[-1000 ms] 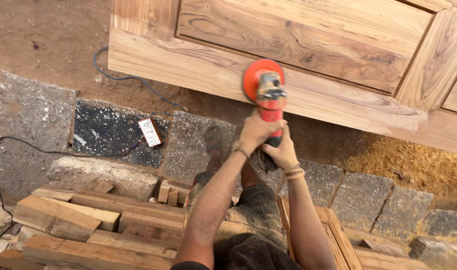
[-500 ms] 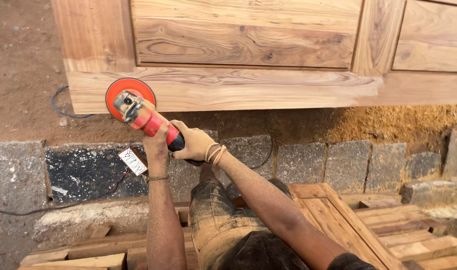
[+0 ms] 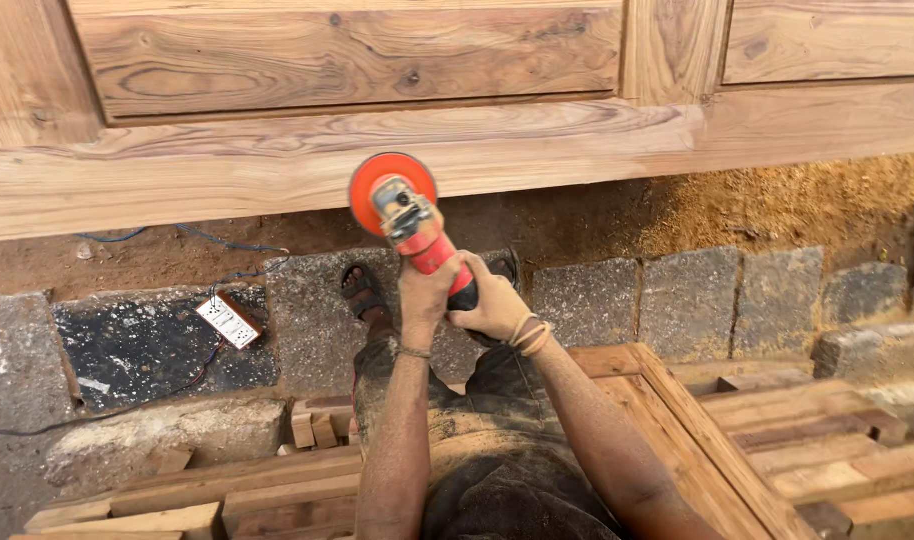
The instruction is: The person uses a red orbital sander to smooth the surface of a large wooden door panel. The sander is moved systematically across the flat surfaces and along the raised frame edges of the door.
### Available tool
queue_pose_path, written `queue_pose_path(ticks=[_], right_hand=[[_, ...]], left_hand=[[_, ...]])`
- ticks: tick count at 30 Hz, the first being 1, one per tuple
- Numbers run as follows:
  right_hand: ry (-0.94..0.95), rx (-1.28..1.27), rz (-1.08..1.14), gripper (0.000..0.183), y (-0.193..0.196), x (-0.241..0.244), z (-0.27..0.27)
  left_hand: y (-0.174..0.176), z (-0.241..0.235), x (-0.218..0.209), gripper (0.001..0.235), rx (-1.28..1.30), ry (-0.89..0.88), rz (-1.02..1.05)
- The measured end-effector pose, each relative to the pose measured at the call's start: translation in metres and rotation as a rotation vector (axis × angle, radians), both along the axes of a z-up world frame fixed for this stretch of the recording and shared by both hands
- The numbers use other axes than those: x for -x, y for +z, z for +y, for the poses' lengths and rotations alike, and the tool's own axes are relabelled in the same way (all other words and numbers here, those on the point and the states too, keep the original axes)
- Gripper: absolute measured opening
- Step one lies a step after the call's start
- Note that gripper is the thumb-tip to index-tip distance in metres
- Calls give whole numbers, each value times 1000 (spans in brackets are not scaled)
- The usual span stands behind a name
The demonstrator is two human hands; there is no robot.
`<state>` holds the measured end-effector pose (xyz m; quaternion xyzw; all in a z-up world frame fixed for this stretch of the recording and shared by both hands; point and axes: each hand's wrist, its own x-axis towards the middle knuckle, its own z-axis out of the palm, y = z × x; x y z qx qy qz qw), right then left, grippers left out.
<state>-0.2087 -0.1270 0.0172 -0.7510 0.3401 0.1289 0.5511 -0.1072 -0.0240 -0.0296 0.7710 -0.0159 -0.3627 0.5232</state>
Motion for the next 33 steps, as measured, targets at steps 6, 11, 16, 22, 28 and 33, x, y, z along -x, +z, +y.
queue_pose_path(ticks=[6, 11, 16, 22, 28, 33], right_hand=[[-172, 96, -27, 92, -18, 132, -88], [-325, 157, 102, 90, -28, 238, -152], [-545, 142, 5, 75, -27, 314, -197], [-640, 124, -245, 71, -26, 346, -181], [-658, -266, -342, 79, -26, 293, -140], [-401, -136, -288, 87, -19, 218, -108]], left_hand=[[1, -117, 110, 61, -30, -192, 29], [-6, -209, 201, 75, -16, -348, 91], [-16, -285, 275, 84, -81, -624, 71], [0, -286, 305, 96, -17, -667, 52], [32, -228, 242, 95, -110, -581, 3], [54, -167, 173, 88, -133, -300, -40]])
